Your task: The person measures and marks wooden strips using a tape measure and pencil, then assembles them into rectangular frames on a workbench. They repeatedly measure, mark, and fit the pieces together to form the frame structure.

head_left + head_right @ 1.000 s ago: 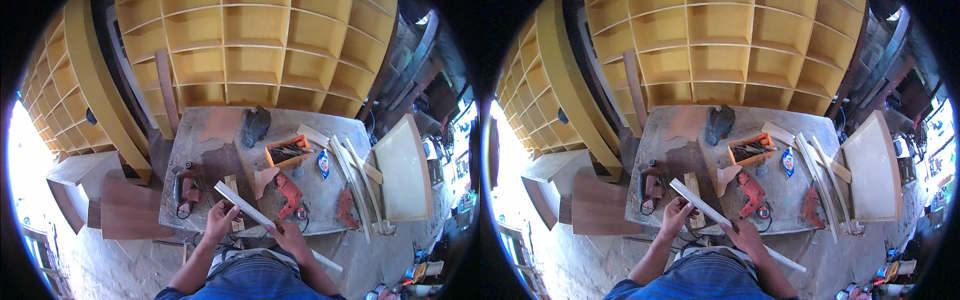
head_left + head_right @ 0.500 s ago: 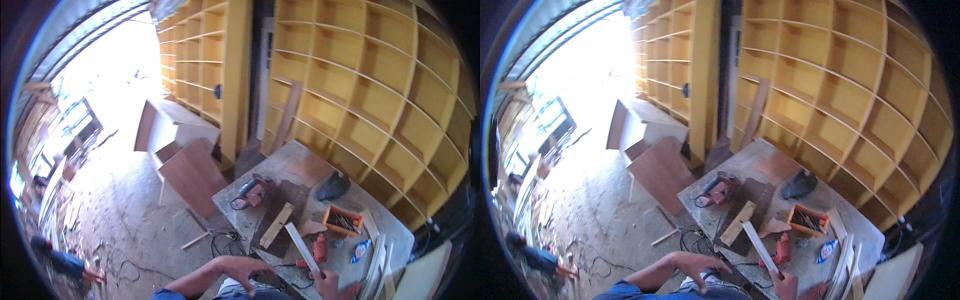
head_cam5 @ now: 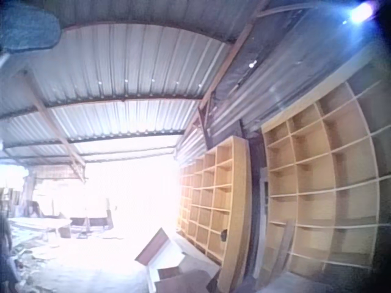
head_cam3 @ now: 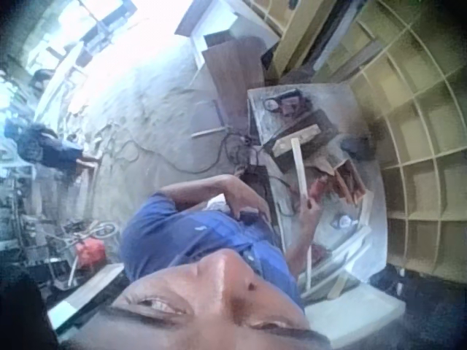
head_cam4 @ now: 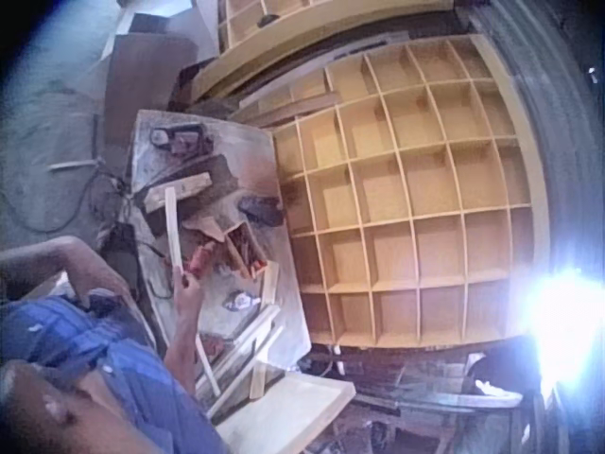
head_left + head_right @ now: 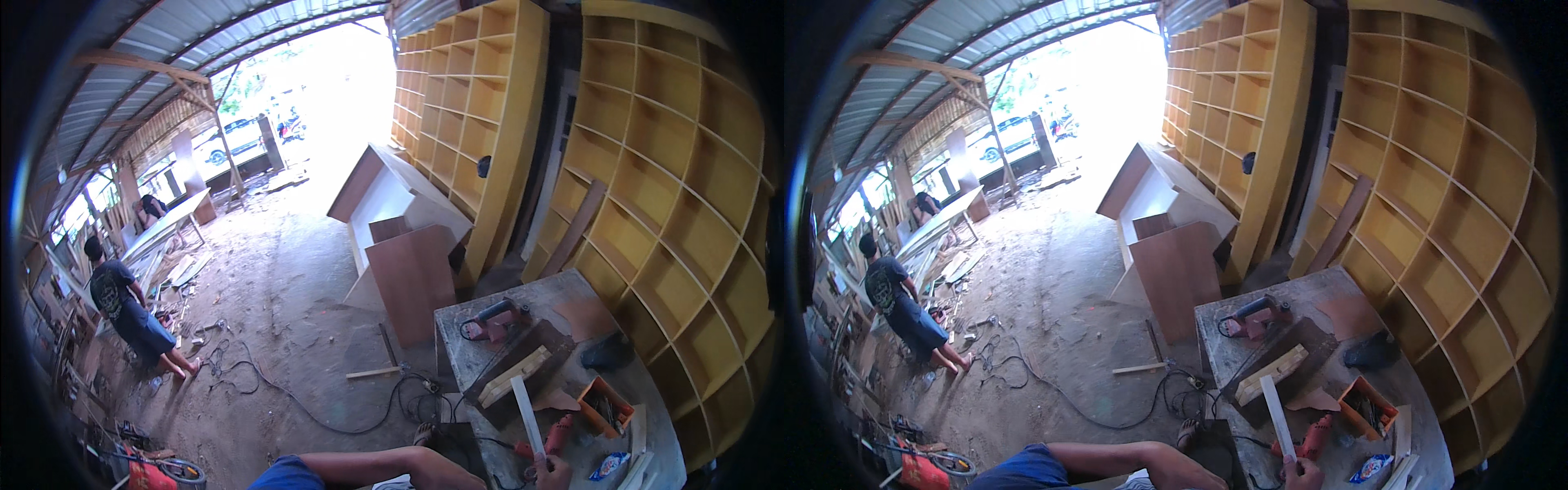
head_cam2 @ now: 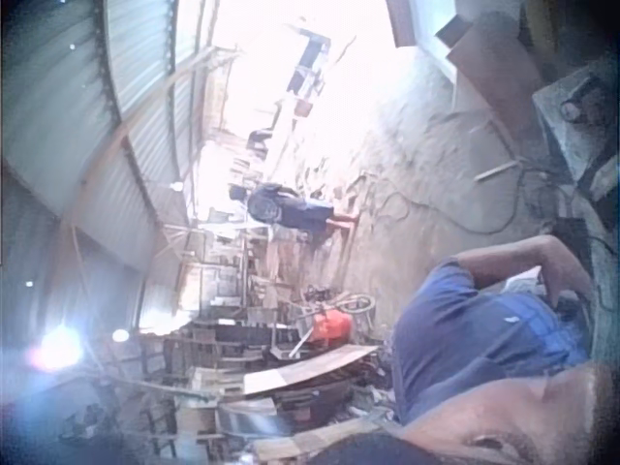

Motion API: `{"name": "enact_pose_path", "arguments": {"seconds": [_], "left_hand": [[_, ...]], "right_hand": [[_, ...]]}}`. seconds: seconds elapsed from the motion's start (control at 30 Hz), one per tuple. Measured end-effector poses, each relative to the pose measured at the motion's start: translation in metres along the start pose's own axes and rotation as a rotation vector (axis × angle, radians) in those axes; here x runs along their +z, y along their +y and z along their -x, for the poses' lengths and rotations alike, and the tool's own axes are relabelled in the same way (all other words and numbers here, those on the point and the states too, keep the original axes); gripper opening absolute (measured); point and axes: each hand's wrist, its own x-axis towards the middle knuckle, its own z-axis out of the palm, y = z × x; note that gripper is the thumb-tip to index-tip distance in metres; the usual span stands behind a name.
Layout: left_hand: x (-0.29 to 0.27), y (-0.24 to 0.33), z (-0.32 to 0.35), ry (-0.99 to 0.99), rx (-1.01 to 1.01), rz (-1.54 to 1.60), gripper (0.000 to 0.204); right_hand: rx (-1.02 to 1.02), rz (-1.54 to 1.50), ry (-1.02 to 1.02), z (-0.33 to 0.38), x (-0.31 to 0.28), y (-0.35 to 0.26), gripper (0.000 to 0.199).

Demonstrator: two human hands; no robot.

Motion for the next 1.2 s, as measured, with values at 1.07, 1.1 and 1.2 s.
{"name": "enact_pose_path", "arguments": {"seconds": [1.07,1.1,1.2], "left_hand": [[0.088,0.021,0.09,1.07,-1.08,-0.172,0.055],[0.09,0.013,0.093,1.12,-1.039,-0.203,0.054],[0.099,0.0,0.099,1.24,-0.958,-0.258,0.056]], "right_hand": [[-0.652,0.191,0.194,-0.059,0.012,-0.059,0.034],[-0.628,0.172,0.258,-0.071,0.01,-0.05,0.035],[-0.557,0.135,0.328,-0.089,0.01,-0.032,0.036]]}}
